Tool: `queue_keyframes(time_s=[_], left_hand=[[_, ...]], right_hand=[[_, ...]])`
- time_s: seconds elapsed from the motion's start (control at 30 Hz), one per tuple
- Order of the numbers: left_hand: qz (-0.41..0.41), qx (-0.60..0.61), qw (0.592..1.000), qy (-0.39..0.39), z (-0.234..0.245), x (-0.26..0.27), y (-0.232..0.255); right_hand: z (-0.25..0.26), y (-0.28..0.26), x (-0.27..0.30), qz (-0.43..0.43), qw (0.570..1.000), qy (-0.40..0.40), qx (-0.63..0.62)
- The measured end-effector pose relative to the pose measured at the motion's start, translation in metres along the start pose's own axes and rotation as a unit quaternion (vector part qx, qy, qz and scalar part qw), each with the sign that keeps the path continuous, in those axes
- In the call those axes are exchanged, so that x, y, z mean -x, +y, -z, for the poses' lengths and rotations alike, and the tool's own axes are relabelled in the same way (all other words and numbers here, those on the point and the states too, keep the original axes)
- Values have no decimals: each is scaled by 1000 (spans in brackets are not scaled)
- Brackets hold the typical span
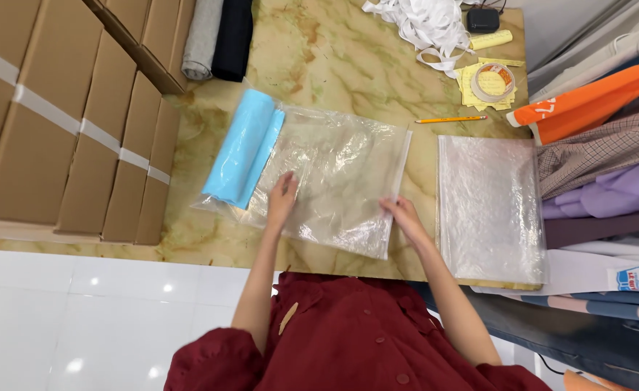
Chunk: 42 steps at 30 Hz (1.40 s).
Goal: Packing a foam roll into a cardboard box and securing it with a ribbon
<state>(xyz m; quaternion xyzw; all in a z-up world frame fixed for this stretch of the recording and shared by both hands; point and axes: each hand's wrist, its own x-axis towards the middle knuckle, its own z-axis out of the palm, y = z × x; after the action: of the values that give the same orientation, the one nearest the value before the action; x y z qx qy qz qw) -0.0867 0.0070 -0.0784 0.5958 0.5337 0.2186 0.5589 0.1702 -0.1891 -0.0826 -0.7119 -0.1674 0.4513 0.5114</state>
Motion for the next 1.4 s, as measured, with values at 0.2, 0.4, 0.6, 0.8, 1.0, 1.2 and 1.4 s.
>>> queue_keyframes(time_s=[0.2,0.4,0.6,0.8,1.0,1.2,1.4], left_hand=[[74,152,974,-152,-53,87,53],[113,129,952,-254,-43,133,113],[174,144,926,-303,-44,154,144],[118,418,898,-69,-81,122,93],[30,292,956,26,-85,86,80],[49,260,962,-65,-89,107,96],[-6,245,967,-64,-100,103,86]], right_hand=[[-32,-27,-30,-75,973,16,-220],[-50,-65,-19,-45,968,-4,-248],[-44,-64,-17,-29,956,-5,-293],[-45,-100,19,-21,978,-92,-188],[-44,-127,56,-17,965,-259,32],[-46,-106,42,-11,976,-216,4],[-38,-141,80,-28,963,-265,44]])
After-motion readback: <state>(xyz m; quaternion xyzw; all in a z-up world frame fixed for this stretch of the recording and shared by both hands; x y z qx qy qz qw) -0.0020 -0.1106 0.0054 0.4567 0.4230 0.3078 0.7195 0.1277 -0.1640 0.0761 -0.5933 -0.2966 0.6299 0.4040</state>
